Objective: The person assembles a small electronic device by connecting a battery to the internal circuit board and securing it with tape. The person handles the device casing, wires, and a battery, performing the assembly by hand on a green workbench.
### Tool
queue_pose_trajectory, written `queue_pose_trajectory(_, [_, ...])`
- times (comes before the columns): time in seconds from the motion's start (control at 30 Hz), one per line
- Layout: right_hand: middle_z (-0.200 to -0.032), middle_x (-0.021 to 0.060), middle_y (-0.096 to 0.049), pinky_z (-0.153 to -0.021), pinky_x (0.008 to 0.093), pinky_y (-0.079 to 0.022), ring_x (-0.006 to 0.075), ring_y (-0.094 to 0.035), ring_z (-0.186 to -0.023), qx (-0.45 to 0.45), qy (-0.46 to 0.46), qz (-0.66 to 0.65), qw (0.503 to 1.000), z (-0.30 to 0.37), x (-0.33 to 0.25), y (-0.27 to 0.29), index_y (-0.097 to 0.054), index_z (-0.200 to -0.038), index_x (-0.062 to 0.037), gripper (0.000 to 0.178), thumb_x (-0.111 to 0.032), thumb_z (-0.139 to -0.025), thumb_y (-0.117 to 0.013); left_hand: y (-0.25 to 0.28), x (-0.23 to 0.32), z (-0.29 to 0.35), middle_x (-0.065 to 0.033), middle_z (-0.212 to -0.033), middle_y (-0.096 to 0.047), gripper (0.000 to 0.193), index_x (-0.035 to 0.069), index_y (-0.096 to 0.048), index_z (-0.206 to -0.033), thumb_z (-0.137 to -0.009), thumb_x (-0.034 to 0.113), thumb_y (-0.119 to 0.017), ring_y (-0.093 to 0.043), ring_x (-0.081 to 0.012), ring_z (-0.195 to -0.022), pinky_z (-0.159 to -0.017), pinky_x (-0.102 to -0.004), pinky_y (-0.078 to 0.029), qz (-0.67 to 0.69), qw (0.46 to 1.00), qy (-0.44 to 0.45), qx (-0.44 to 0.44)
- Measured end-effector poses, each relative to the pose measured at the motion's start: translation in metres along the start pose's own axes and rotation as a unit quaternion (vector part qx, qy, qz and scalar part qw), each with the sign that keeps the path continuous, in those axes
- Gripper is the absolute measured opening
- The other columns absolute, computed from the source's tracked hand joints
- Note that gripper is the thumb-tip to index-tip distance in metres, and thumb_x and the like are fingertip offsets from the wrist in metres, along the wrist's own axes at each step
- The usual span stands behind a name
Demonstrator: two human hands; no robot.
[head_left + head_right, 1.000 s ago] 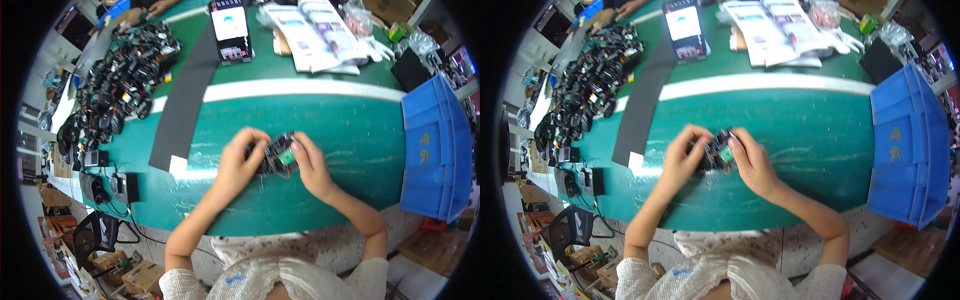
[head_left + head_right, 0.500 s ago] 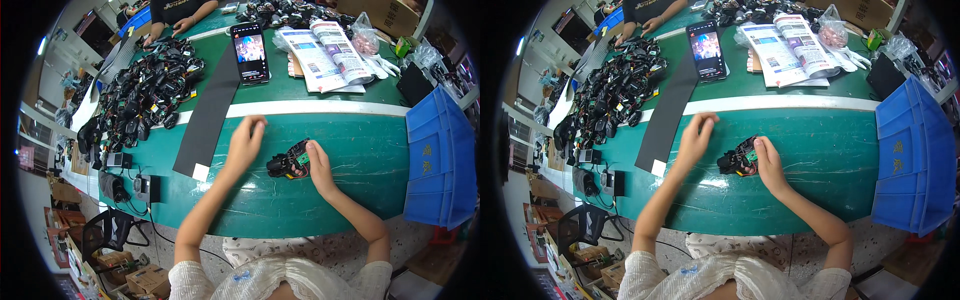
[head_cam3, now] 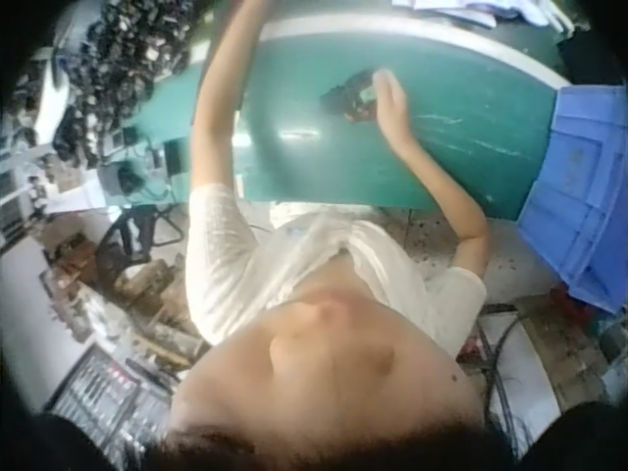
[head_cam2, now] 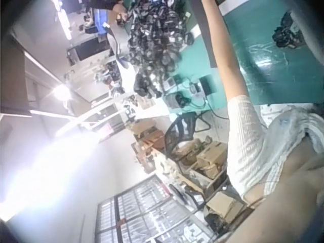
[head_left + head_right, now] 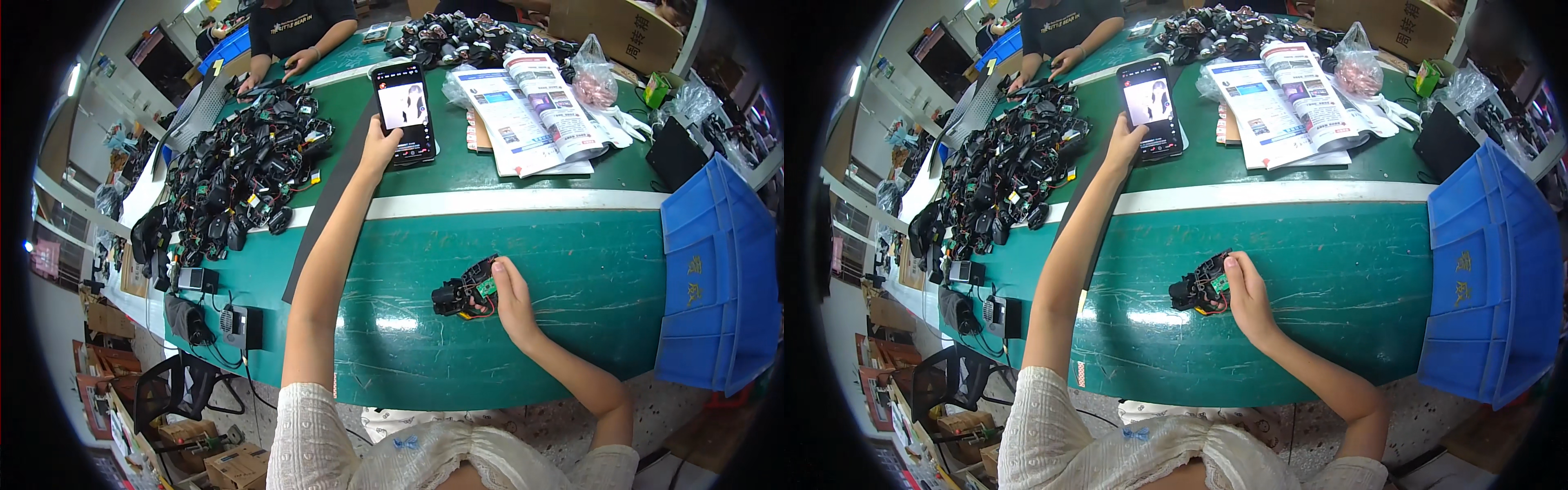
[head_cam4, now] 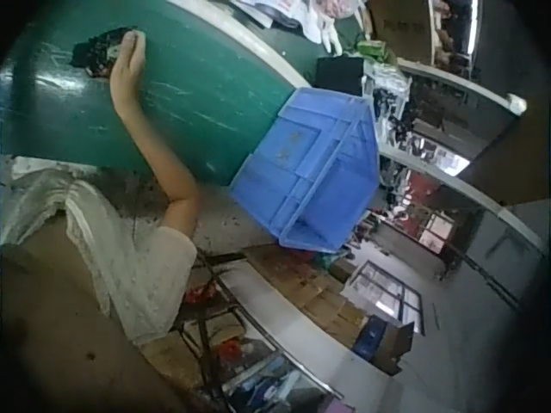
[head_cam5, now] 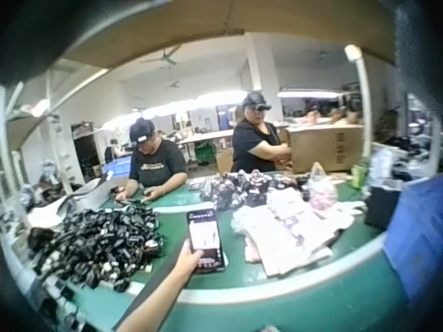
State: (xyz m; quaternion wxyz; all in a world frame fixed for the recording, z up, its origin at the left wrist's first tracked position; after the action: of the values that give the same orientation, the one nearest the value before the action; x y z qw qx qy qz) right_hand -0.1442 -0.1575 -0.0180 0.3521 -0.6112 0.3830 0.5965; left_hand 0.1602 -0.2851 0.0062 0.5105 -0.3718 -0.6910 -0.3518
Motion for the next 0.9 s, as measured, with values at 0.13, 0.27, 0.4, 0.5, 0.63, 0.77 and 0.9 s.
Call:
queue_pose_trajectory(0.13, [-0.075,0.0015,-0.041,-0.067,0.0243,-0.036,0.0081,-0.038,-0.073,0.001,-0.002,-0.001,1.0,0.0,0.002,0.001,-0.047,-0.09,0.0004,0.029,-0.025,-0.098,-0.035,0.005,0.01,0.004,-0.0206,-0.113,-0.051,0.053,-0.01,-0.036,-0.121,-0.083,0.022,-0.055,-0.051,-0.025,-0.105,-0.09,-0.0328,-0.038,-0.01,0.997,0.052,0.064])
queue_pose_trajectory(0.27, [-0.075,0.0015,-0.042,-0.067,0.0241,-0.036,0.0083,-0.038,-0.073,-0.009,-0.003,-0.025,1.0,0.001,0.0,-0.007,-0.048,-0.091,0.0006,0.03,-0.026,-0.098,-0.036,0.044,0.01,0.012,-0.0258,-0.112,-0.05,0.056,-0.01,-0.037,-0.118,-0.084,0.031,-0.054,-0.05,-0.0323,-0.105,-0.089,-0.0384,-0.039,-0.189,0.964,0.034,0.184])
queue_pose_trajectory(0.4, [-0.079,0.0025,-0.049,-0.071,0.0241,-0.038,0.0084,-0.043,-0.076,-0.001,0.001,-0.002,1.0,-0.002,0.009,0.001,-0.051,-0.098,0.0016,0.031,-0.025,-0.098,-0.035,0.004,0.088,0.07,-0.0265,-0.113,-0.046,0.049,-0.01,-0.04,-0.115,-0.081,0.021,-0.058,-0.042,-0.0383,-0.107,-0.091,-0.0432,-0.034,-0.372,0.868,-0.24,0.224])
queue_pose_trajectory(0.5, [-0.083,0.0039,-0.054,-0.074,0.0247,-0.04,0.0088,-0.047,-0.079,-0.021,-0.024,-0.054,0.998,-0.003,0.008,-0.001,-0.052,-0.103,0.0019,0.032,-0.024,-0.098,-0.035,-0.048,0.131,0.14,-0.015,-0.104,-0.055,0.029,0.003,-0.053,-0.107,-0.079,0.011,-0.06,-0.051,-0.0317,-0.1,-0.088,-0.0392,-0.038,-0.389,0.879,-0.272,-0.038])
queue_pose_trajectory(0.63, [-0.087,0.0068,-0.058,-0.076,0.0271,-0.042,0.0123,-0.052,-0.081,-0.021,0.035,-0.013,0.999,0.003,-0.011,-0.007,-0.052,-0.107,0.0019,0.033,-0.024,-0.098,-0.034,-0.071,0.143,0.218,-0.0111,-0.096,-0.057,0.027,0.006,-0.056,-0.105,-0.079,0.009,-0.062,-0.056,-0.0294,-0.09,-0.076,-0.0358,-0.046,-0.321,0.915,-0.223,-0.1])
queue_pose_trajectory(0.77, [-0.086,0.0133,-0.059,-0.073,0.0311,-0.044,0.0216,-0.058,-0.079,-0.026,0.124,0.071,0.989,0.013,-0.033,-0.014,-0.049,-0.11,0.0008,0.033,-0.025,-0.098,-0.033,-0.073,0.129,0.233,-0.0087,-0.092,-0.056,0.019,0.006,-0.06,-0.097,-0.079,0.008,-0.062,-0.057,-0.0261,-0.083,-0.068,-0.0338,-0.047,-0.298,0.922,-0.221,-0.113])
queue_pose_trajectory(0.9, [-0.084,0.0184,-0.059,-0.071,0.0338,-0.044,0.0295,-0.061,-0.081,-0.07,0.08,0.121,0.987,0.018,-0.031,-0.017,-0.047,-0.113,-0.0006,0.032,-0.026,-0.098,-0.033,-0.07,0.129,0.241,-0.0079,-0.089,-0.055,0.016,0.006,-0.061,-0.094,-0.078,0.008,-0.063,-0.056,-0.025,-0.078,-0.064,-0.0338,-0.046,-0.294,0.916,-0.25,-0.108])
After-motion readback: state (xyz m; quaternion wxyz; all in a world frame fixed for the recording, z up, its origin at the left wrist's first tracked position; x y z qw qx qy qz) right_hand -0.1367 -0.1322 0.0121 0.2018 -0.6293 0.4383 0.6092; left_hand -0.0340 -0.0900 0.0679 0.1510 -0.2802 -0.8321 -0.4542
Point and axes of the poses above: each hand's wrist, its own z-axis away from the middle knuckle, its own y-axis out of the back of the hand, x = y × z, the point moved 8 cm from there along -z, towards the middle knuckle
